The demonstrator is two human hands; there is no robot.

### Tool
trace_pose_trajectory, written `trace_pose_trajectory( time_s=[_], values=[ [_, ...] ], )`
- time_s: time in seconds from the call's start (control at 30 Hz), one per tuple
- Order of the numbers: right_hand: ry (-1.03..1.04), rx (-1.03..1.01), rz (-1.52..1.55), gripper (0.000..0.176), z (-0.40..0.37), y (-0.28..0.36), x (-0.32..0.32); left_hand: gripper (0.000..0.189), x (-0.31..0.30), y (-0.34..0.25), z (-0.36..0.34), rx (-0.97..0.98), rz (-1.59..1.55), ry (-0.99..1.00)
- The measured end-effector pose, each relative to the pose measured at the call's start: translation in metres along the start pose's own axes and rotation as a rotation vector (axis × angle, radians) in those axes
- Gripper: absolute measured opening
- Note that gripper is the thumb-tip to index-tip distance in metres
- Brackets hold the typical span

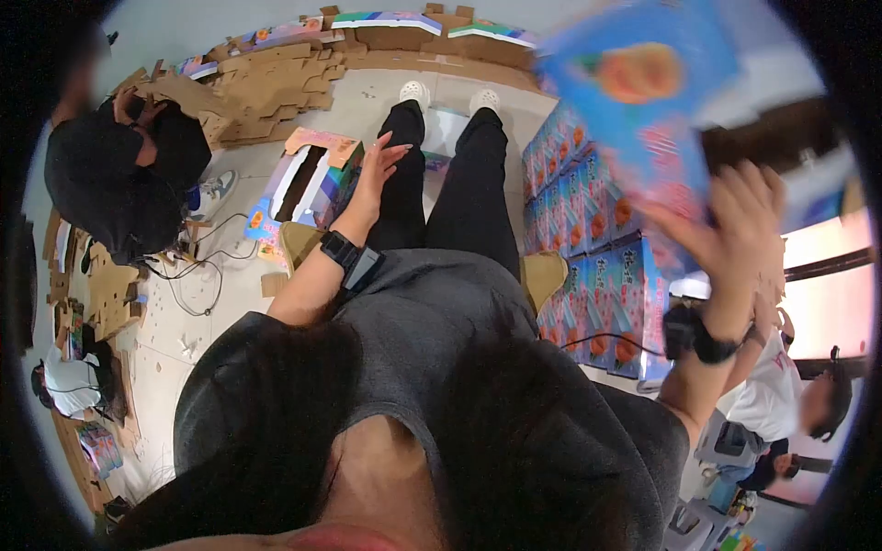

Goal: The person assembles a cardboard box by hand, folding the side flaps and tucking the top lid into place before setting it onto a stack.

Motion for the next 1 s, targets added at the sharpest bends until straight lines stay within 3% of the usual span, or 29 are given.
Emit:
trace_pose_trajectory(
  time_s=[0.13, 0.2, 0.23, 0.33, 0.37, 0.5, 0.87, 1.0],
  values=[
    [0.215, 0.105, -0.331, 0.044, -0.088, -0.049, -0.074, 0.061, 0.003, 0.001, 0.004, -0.046, 0.085, -0.002],
    [0.388, 0.259, -0.391, 0.042, -0.118, -0.048, -0.1, 0.06, 0.006, -0.003, 0.001, -0.027, 0.096, -0.01],
    [0.321, 0.256, -0.407, 0.04, -0.126, -0.041, -0.106, 0.059, 0.006, -0.003, 0.001, -0.032, 0.099, -0.006],
    [0.483, 0.516, -0.344, 0.041, -0.164, -0.038, -0.12, 0.06, 0.002, 0.002, 0.005, -0.034, 0.122, -0.001],
    [0.379, 0.511, -0.275, 0.045, -0.174, -0.033, -0.116, 0.061, 0.001, 0.004, 0.007, -0.045, 0.127, 0.007],
    [0.383, 0.63, -0.147, 0.049, -0.208, -0.025, -0.096, 0.065, 0.005, 0.0, 0.005, -0.057, 0.111, 0.028],
    [0.51, 1.062, 0.227, 0.069, -0.269, -0.034, -0.028, 0.067, 0.005, 0.007, 0.01, -0.078, 0.118, 0.023],
    [0.563, 1.043, 0.153, 0.07, -0.277, -0.052, -0.014, 0.065, 0.005, 0.008, 0.011, -0.09, 0.178, 0.034]
  ],
)
Point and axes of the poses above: each hand's wrist, its own z-axis towards the middle knuckle, its own x-axis out of the palm, y = z × x, the point moved 3 cm from there along z, towards the middle knuckle, and after that the axes turned 7 degrees about -y, right-handed, at the moved point
